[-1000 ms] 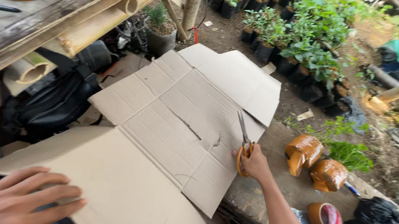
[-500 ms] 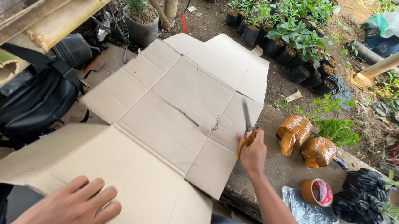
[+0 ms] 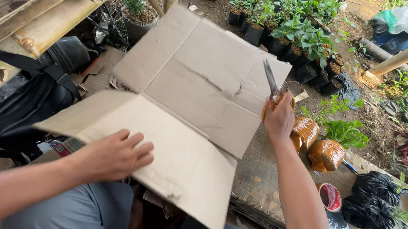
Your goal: The person opens a cardboard box, removes tape, and uses scissors to cut the cardboard into smaller rectangular pieces. They also handle a roll of tape and a small plant wrapped in tape.
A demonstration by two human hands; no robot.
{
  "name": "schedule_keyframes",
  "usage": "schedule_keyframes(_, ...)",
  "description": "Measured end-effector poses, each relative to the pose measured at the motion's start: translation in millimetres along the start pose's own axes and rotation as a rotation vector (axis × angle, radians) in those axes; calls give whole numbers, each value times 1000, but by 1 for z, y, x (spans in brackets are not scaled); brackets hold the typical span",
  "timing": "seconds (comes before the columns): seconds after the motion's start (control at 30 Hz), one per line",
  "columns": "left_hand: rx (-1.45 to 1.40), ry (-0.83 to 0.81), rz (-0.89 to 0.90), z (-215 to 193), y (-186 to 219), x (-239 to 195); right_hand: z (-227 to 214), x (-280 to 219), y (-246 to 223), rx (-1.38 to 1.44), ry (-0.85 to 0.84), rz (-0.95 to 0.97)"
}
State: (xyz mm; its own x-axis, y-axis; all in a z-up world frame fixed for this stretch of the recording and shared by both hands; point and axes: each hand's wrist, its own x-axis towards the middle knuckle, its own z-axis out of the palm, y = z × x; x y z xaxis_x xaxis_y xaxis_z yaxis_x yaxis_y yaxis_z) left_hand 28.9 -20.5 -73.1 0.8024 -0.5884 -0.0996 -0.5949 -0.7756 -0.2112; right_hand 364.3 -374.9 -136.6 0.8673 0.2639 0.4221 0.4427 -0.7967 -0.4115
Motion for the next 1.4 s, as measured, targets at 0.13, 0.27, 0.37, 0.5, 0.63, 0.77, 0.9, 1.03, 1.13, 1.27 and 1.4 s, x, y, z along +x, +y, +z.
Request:
schedule_keyframes(0.13, -72, 5, -93, 64, -10, 10, 1, -4, -29, -164, -128, 0)
schedule_keyframes(0.27, -252, -333, 67, 116, -14, 13, 8, -59, -78, 103, -603, 286)
schedule_keyframes(0.37, -254, -334, 173, 118, -26, 27, 9, -94, -103, 52, -528, -71)
schedule_keyframes(0.5, -321, -320, 294, 113, -14, 32, 13, -108, -109, -6, -487, -284)
schedule_keyframes(0.63, -246, -110, 254, 124, -14, 38, 2, -96, -105, -98, -543, -92)
schedule_keyframes(0.77, -199, 4, 84, 128, -30, 65, -18, -104, -107, 38, -548, 94)
schedule_keyframes(0.9, -332, -95, 118, 110, -50, 103, -17, -111, -102, 228, -548, -86)
schedule_keyframes(1.03, -443, -87, -7, 99, -39, 113, 4, -115, -88, 61, -535, -194)
schedule_keyframes(1.13, -539, 92, -38, 105, -23, 115, 12, -113, -76, 26, -456, -130)
schedule_keyframes(1.27, -517, 214, -69, 118, -7, 114, 15, -108, -74, 53, -542, 124)
schedule_keyframes(1.4, -617, 28, -235, 124, -6, 127, 14, -108, -80, 25, -526, 157)
